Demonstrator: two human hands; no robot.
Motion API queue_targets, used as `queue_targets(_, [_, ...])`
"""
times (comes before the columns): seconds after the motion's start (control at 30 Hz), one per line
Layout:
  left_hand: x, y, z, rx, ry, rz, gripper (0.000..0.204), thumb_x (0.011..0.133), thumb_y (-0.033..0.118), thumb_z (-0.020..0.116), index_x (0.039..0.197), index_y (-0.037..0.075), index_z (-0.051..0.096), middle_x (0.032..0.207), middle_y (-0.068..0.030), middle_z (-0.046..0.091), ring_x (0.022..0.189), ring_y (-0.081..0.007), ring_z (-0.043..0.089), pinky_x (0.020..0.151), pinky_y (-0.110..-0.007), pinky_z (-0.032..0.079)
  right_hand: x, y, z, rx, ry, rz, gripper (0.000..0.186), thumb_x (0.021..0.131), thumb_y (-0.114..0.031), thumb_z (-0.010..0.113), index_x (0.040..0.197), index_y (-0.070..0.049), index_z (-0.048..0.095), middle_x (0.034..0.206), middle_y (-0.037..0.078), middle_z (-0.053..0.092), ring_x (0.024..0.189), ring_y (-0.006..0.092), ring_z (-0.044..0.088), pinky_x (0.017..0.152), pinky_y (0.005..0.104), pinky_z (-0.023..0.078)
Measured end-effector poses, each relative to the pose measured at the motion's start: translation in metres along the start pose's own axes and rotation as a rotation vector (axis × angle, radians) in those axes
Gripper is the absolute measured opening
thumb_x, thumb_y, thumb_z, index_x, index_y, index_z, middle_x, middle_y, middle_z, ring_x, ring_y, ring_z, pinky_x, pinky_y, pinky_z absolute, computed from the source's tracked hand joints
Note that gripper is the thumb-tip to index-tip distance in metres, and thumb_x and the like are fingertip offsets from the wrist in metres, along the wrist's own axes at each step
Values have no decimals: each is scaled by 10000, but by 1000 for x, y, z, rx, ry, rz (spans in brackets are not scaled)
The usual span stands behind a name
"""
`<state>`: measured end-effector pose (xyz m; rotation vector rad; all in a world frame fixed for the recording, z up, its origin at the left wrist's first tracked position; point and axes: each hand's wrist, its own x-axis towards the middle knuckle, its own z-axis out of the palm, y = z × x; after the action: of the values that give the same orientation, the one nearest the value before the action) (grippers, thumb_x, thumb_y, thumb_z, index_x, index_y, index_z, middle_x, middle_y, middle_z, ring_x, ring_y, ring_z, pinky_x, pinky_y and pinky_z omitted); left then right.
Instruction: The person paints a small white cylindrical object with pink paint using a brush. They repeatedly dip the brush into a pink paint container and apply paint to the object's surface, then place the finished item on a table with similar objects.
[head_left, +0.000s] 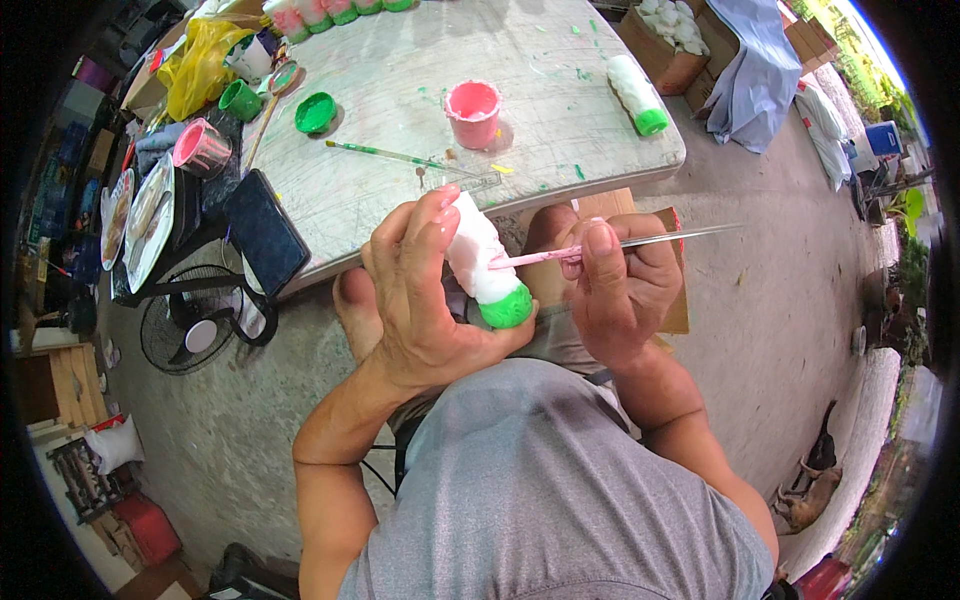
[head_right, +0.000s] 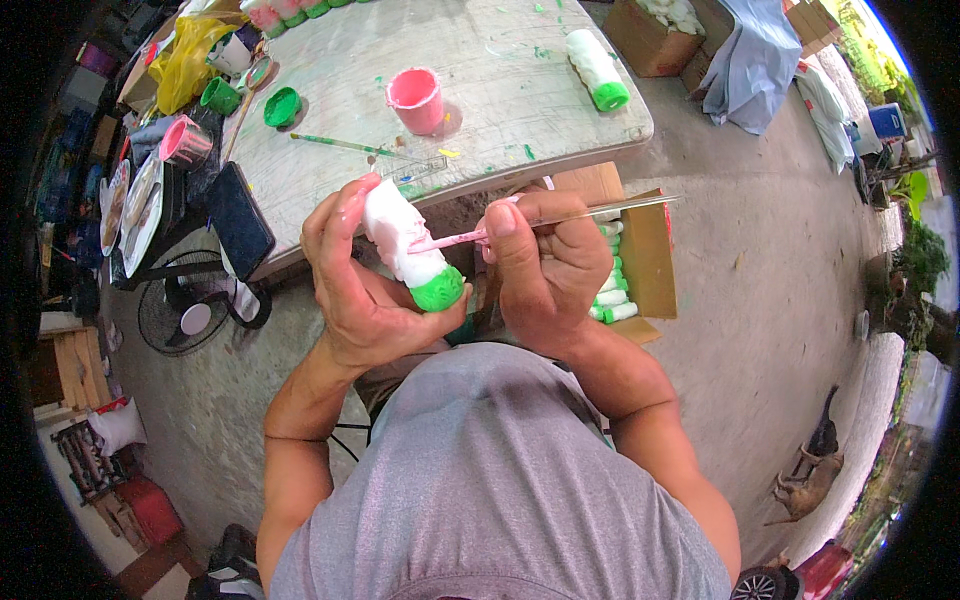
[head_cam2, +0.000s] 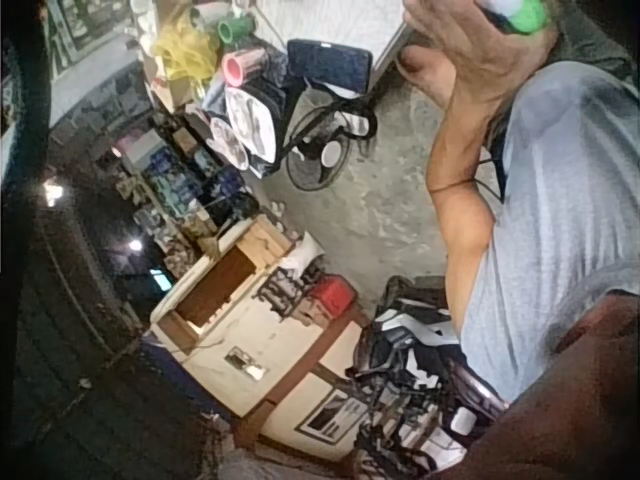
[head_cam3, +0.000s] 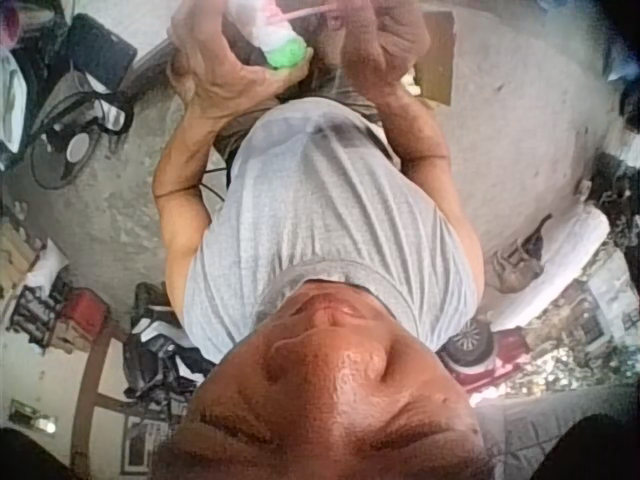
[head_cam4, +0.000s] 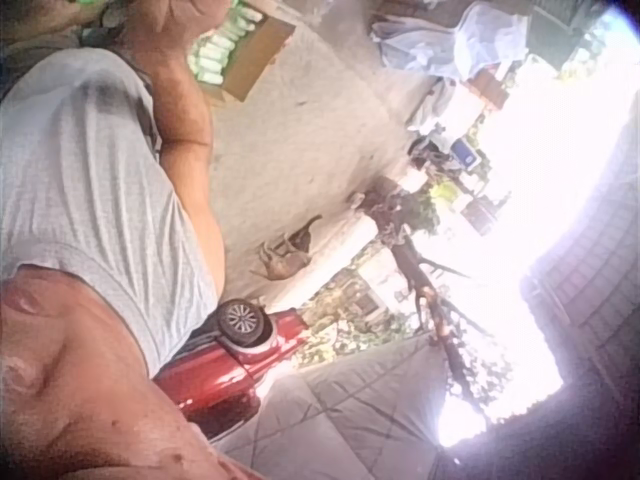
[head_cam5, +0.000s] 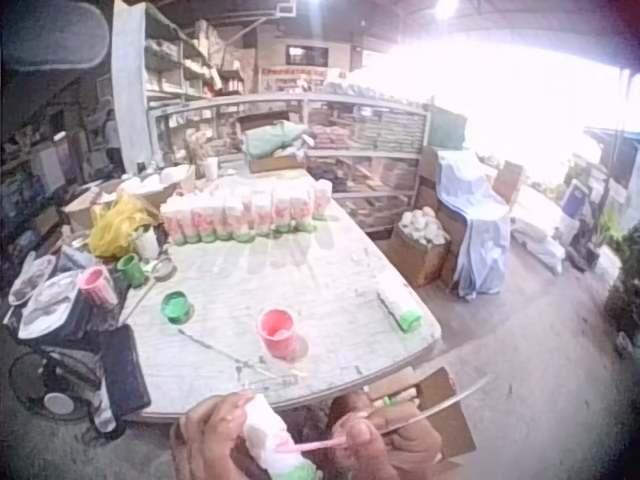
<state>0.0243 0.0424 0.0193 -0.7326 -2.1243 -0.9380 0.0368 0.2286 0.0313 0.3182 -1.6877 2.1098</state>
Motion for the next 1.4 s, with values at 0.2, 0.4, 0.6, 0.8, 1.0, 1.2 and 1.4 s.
queue_targets(0.2, [1, -1, -1, -10, 5, 7, 1101, 611, 198, 969, 1502, -31, 365, 1416, -238, 520, 1279, -384, 532, 1065, -474, 499, 0, 5, -3, -8, 72, -32, 56, 1058, -24, 612, 1047, -7, 559, 836, 79, 670, 701, 83, 586, 639, 242, 506])
queue_targets(0.4, [1, 2, -1, 9, 3, 6, 1102, 607, 200, 970, 1500, -31, 367, 1419, -240, 520, 1277, -385, 532, 1066, -475, 498, 0, 8, -5, -68, -47, -154, 39, 1052, 0, 597, 1054, 1, 558, 850, 95, 669, 709, 100, 590, 641, 252, 505])
queue_targets(0.6, [1, 0, -3, 5, -2, 10, 1105, 604, 202, 971, 1500, -33, 369, 1413, -240, 526, 1278, -384, 530, 1068, -476, 496, 1, 9, -6, -34, -83, -257, 37, 1051, 20, 574, 1063, 0, 545, 869, 103, 666, 709, 114, 575, 654, 257, 499])
queue_targets(0.8, [0, 2, -2, -38, 4, -7, 1126, 591, 202, 979, 1507, -30, 366, 1420, -240, 523, 1287, -384, 534, 1080, -479, 488, 0, 15, -8, 42, -16, -193, 39, 1070, -13, 566, 1093, -10, 534, 883, 115, 652, 734, 126, 576, 669, 271, 503])
queue_targets(1.0, [-3, -1, -1, -148, 10, -30, 1181, 569, 188, 993, 1532, -16, 339, 1460, -239, 497, 1338, -372, 518, 1117, -485, 453, 1, 23, -9, 153, -99, -144, 73, 1090, -70, 572, 1093, -10, 531, 891, 109, 641, 767, 123, 577, 697, 270, 505])
queue_targets(1.2, [-8, -4, -3, -274, -36, -116, 1247, 569, 162, 992, 1572, 10, 266, 1530, -250, 441, 1403, -356, 478, 1147, -483, 405, 8, 30, -7, 405, 21, -26, 98, 1095, -101, 580, 1112, -17, 530, 914, 111, 651, 784, 124, 579, 727, 272, 508])
queue_targets(1.4, [-10, -7, 0, -512, -44, -201, 1243, 595, 98, 948, 1600, 58, 219, 1551, -252, 422, 1412, -350, 465, 1157, -476, 380, 10, 29, -4, 249, 52, -12, 106, 1092, -104, 590, 1102, -18, 529, 902, 112, 640, 778, 136, 559, 727, 281, 496])
